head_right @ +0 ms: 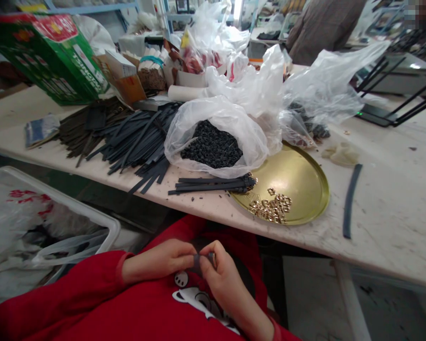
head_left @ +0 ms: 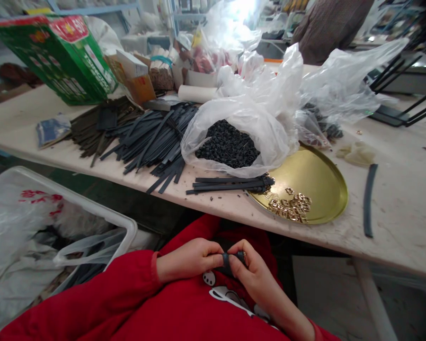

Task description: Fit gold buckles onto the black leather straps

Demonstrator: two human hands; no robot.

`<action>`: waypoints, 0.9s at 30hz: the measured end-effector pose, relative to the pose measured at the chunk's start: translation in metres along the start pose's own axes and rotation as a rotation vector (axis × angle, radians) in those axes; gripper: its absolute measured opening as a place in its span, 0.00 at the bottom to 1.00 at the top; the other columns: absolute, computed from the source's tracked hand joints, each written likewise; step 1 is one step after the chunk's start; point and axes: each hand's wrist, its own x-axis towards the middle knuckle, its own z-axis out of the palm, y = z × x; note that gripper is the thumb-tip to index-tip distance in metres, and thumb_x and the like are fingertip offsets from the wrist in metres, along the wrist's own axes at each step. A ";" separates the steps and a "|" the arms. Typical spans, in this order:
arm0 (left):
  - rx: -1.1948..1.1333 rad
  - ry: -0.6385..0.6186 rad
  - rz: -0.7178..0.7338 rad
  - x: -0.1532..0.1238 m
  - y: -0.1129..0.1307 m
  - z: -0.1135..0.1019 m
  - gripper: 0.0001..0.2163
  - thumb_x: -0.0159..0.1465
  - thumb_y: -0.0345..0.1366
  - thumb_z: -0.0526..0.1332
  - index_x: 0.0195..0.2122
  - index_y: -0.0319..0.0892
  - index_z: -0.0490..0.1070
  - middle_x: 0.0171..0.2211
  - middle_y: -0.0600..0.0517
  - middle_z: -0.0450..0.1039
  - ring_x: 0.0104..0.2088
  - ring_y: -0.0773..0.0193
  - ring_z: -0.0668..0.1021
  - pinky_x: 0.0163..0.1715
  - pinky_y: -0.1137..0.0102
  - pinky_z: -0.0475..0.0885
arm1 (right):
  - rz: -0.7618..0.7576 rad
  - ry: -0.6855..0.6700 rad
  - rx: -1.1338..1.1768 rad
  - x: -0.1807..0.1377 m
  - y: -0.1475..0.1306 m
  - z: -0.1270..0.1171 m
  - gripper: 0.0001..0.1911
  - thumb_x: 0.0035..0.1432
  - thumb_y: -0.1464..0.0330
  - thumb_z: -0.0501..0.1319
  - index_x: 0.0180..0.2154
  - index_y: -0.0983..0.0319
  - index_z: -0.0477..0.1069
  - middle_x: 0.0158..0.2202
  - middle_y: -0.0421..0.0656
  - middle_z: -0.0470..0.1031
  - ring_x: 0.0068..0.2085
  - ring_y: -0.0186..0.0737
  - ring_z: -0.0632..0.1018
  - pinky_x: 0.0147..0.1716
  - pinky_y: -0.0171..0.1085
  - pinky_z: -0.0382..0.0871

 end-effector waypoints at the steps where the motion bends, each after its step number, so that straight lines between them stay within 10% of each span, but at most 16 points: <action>1: 0.014 -0.019 -0.021 0.000 0.000 -0.001 0.15 0.62 0.44 0.51 0.30 0.39 0.71 0.25 0.56 0.69 0.25 0.70 0.69 0.22 0.79 0.59 | -0.029 0.014 -0.063 -0.001 0.001 0.000 0.09 0.55 0.61 0.54 0.30 0.60 0.61 0.21 0.34 0.60 0.22 0.31 0.62 0.21 0.31 0.54; 8: 0.089 -0.182 -0.011 -0.007 0.006 -0.012 0.13 0.62 0.42 0.50 0.32 0.40 0.70 0.25 0.55 0.69 0.24 0.69 0.70 0.22 0.78 0.59 | -0.077 0.065 -0.185 -0.004 0.010 0.006 0.12 0.59 0.59 0.49 0.32 0.61 0.61 0.26 0.38 0.65 0.27 0.34 0.66 0.26 0.33 0.60; 27: 0.628 0.068 0.111 -0.007 0.032 -0.017 0.14 0.65 0.37 0.46 0.33 0.40 0.70 0.31 0.49 0.75 0.30 0.60 0.77 0.26 0.72 0.65 | -0.361 0.123 -0.262 0.004 0.007 0.000 0.17 0.62 0.60 0.45 0.48 0.59 0.61 0.37 0.44 0.73 0.35 0.38 0.75 0.33 0.34 0.68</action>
